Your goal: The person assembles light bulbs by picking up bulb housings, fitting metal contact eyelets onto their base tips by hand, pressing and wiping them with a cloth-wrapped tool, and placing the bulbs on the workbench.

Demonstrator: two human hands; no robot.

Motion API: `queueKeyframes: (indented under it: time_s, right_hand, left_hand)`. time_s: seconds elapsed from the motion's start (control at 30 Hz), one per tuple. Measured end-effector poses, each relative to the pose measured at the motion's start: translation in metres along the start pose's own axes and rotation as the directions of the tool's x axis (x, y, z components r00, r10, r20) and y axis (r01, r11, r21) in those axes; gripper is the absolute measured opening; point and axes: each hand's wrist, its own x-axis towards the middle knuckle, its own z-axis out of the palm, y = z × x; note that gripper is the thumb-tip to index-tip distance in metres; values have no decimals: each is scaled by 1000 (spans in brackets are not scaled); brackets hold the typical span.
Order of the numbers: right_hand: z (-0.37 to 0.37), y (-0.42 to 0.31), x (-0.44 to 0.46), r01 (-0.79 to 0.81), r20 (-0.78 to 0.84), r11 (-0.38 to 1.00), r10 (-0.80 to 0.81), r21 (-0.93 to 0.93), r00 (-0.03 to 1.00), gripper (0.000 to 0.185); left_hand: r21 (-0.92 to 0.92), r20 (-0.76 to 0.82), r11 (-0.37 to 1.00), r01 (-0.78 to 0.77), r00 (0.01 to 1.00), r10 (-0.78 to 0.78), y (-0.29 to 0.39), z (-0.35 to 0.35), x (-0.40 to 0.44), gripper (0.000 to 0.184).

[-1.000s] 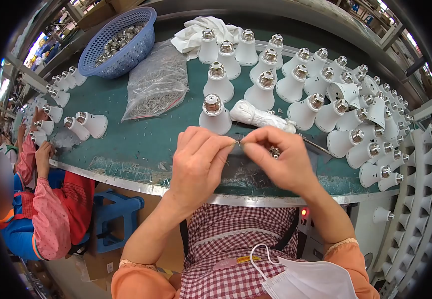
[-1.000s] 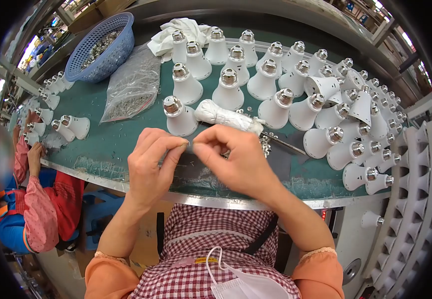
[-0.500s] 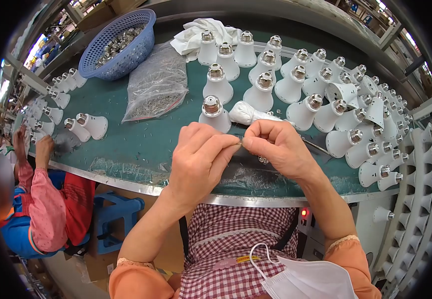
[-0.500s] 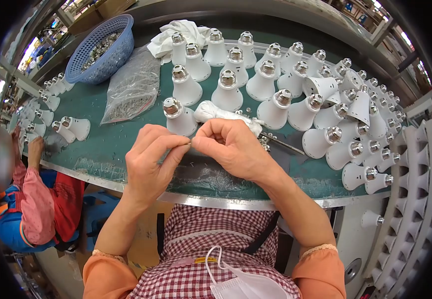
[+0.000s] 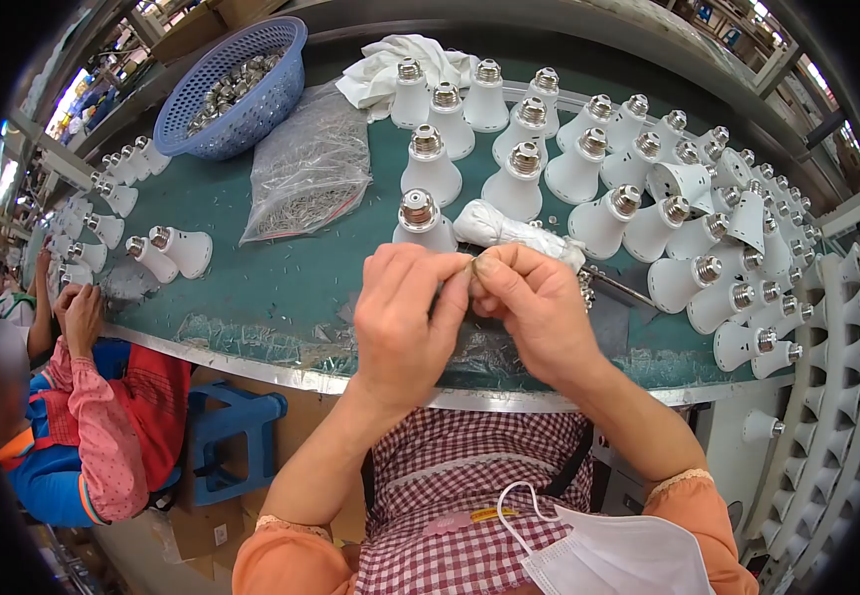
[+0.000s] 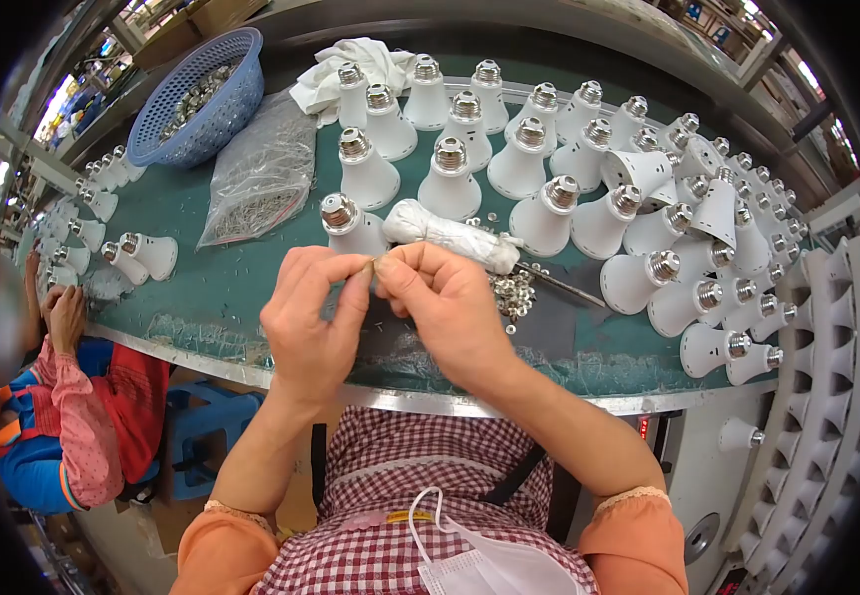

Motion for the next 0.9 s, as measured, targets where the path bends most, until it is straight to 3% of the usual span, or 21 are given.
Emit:
queueKeyframes:
  time_s: [0.07, 0.1, 0.17, 0.2, 0.43, 0.53, 0.63, 0.7, 0.77, 0.83, 0.9]
  right_hand:
    - [-7, -18, 4, -92, 73, 975, 109, -202, 991, 16]
    - [-9, -24, 6, -92, 72, 975, 108, -202, 991, 16]
    - [-13, -33, 10, -5, 147, 910, 73, -415, 986, 17]
    - [-16, -35, 13, -34, 150, 888, 115, -459, 982, 17]
    - [-11, -46, 20, -14, 233, 831, 172, -555, 957, 16]
    - [-7, -50, 27, 52, 234, 812, 106, -581, 967, 15]
    - [3, -65, 50, 99, 222, 704, 86, -703, 971, 18]
    - [12, -71, 73, 206, 298, 530, 93, -822, 950, 22]
    - [25, -78, 88, 212, 296, 467, 113, -858, 948, 26]
    - [30, -81, 103, 142, 251, 329, 317, -934, 915, 23]
    - [33, -79, 109, 106, 214, 308, 342, -946, 915, 21]
  left_hand:
    - [-76, 35, 995, 68, 997, -65, -5, -6, 2, 10]
    - [-107, 75, 990, 95, 993, -88, -6, -8, 3, 10]
    - [-142, 117, 982, 124, 987, -107, -8, -10, 4, 10]
    - [-165, 152, 980, 114, 984, -89, -10, -11, 4, 9]
    - [-236, 248, 964, 126, 966, -65, -12, -16, 8, 12]
    - [-172, 140, 977, 123, 985, -99, -16, -19, 11, 20]
    - [-68, 41, 973, 218, 976, -216, -26, -24, 20, 30]
    - [-63, 43, 970, 233, 972, -231, -40, -20, 21, 35]
    - [-101, 171, 932, 348, 929, -329, -47, -15, 22, 37]
    - [-122, 165, 932, 342, 933, -321, -50, -11, 24, 34]
    - [-189, 181, 916, 355, 929, -323, -52, -8, 26, 31]
